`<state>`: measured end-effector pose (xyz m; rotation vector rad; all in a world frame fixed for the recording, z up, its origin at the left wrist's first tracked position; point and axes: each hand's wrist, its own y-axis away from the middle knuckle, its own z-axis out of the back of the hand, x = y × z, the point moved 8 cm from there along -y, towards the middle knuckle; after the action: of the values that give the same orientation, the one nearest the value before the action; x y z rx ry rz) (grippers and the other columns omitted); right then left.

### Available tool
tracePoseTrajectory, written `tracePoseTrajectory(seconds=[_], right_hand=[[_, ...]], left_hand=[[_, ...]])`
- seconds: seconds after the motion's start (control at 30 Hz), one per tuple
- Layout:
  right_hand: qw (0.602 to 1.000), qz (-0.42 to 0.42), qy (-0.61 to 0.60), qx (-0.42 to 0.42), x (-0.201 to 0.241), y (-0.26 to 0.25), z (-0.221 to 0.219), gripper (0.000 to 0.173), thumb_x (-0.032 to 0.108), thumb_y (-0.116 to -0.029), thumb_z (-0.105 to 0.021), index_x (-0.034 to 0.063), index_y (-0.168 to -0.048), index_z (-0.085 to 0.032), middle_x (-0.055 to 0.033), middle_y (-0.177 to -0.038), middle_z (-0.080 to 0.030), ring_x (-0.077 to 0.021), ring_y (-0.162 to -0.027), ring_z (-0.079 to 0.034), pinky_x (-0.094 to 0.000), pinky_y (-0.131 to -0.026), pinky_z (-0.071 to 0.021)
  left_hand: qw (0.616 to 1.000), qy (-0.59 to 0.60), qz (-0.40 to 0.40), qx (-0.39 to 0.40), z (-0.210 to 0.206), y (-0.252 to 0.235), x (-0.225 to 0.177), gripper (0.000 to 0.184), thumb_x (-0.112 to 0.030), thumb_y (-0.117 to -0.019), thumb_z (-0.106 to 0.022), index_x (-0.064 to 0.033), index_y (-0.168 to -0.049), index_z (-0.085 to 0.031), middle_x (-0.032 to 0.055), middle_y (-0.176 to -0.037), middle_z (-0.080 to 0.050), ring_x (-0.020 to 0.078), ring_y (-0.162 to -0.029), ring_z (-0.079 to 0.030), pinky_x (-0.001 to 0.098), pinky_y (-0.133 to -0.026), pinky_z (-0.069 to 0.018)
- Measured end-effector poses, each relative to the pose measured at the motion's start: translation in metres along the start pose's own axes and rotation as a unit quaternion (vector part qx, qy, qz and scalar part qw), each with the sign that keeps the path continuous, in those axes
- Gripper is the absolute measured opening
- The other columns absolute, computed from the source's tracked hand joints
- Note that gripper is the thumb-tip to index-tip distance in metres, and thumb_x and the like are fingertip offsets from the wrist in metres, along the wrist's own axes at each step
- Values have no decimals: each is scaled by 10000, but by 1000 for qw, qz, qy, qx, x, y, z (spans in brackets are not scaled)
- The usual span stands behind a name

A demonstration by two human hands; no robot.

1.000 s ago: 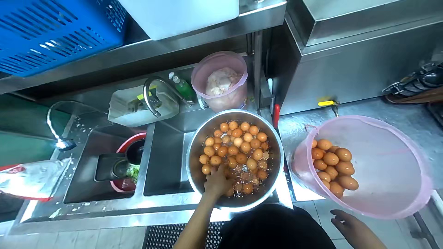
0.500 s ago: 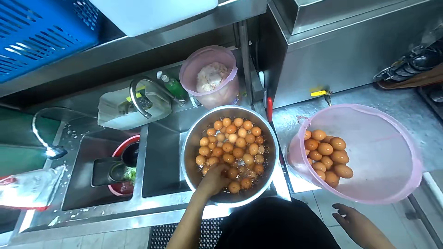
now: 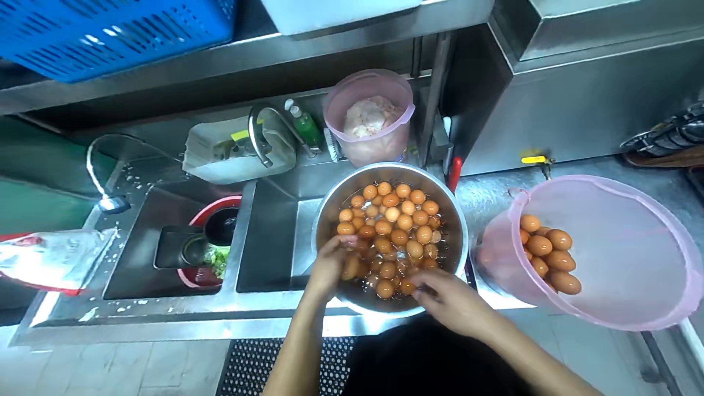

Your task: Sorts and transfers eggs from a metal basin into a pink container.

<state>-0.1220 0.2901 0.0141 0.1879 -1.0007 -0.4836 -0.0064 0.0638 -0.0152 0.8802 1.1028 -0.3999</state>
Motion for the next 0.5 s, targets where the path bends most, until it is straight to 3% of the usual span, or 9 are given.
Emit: tracePoseTrajectory(seconds=[0.1,0.2,0.33,0.43,0.5], right_hand=[[991,-82,61,83,20,-73,-46,385,353,-1010,-572,119,-1307,-647,-147,-1362,-608,-315,-1262,-588,-550,-1064,-473],[969,-167,143,110,24,-107,-78,544,361,-979,-611,79,-1437,-529,-248,-1455,-496,-438,-1229,-591,-636,-996,-497],[957,-200,178,111,22,-129,-91,665,333,-938,-676,57,-1492,-434,-265,-1392,-545,-456,-1202,-603,-649,-974,-500],[956,-220,157,117,16,-140,-96,757,354,-914,-706,123,-1530,-332,-243,-1241,-639,-432,-1118,-651,-642,-927,-515],[959,-230,129,107,9,-149,-100,746,394,-895,-723,171,-1513,-370,-212,-1183,-671,-400,-1095,-665,-630,-919,-521]], left_hand=[[992,123,9,5,19,12,-9,442,-28,-909,-388,-89,-1269,-636,130,-1177,-678,259,-912,-671,443,-741,-572],[981,191,19,-12,45,28,-16,338,-158,-1025,-402,-77,-1255,-635,148,-1090,-687,255,-828,-682,420,-687,-591],[976,213,31,-40,90,47,4,308,-140,-1048,-413,-72,-1246,-640,148,-1132,-678,250,-827,-684,404,-689,-598],[971,226,57,-61,118,57,26,283,-123,-1047,-442,-69,-1232,-649,149,-1128,-678,253,-845,-685,398,-698,-598],[967,239,59,-65,132,60,35,269,-119,-1051,-459,-64,-1228,-655,156,-1094,-680,256,-840,-684,393,-691,-599]])
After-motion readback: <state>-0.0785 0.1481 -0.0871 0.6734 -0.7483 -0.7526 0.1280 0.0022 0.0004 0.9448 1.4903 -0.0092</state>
